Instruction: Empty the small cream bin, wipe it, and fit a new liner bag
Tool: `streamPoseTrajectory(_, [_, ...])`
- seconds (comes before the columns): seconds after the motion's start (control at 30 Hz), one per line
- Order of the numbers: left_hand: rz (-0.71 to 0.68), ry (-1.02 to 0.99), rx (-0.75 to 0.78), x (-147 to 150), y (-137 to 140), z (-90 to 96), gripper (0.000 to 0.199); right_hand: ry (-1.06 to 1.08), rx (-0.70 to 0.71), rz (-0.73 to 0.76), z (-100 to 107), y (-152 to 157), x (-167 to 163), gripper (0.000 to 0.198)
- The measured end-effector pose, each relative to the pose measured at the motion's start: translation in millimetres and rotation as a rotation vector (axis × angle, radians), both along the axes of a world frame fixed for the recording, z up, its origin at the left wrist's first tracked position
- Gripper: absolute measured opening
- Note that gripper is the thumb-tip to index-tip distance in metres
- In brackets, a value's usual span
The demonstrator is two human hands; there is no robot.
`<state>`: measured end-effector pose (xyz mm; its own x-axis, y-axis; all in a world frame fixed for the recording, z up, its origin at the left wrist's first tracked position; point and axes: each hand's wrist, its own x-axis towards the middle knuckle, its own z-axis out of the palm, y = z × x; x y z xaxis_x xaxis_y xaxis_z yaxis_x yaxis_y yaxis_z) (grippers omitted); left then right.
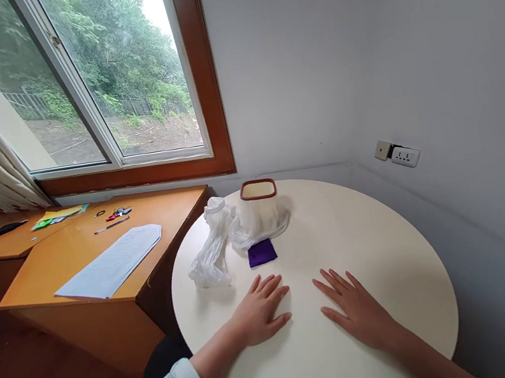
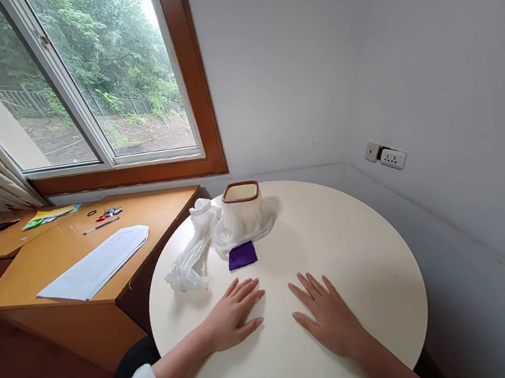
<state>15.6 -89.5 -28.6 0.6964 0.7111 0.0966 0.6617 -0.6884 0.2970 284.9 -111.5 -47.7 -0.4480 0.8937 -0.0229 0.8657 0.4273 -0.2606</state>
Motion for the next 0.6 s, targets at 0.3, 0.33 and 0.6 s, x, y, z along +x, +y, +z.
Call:
streamPoseTrajectory(0.3, [0.020,-0.009,-0.031,-1.4,0.8,2.3,0.052,0.208,0.135,0.021,21.6,36.2,-11.3,0.042])
streamPoseTrajectory(0.33, [0.020,-0.007,-0.035,-1.5,1.0,2.4,0.051,0.252,0.175,0.038,31.7,48.8,-17.0,0.040])
streamPoseTrajectory(0.6, [0.025,-0.023,-0.088,-2.0,1.3,8.6,0.046,0.223,0.466,0.003,106.4,177.9,-87.1,0.039])
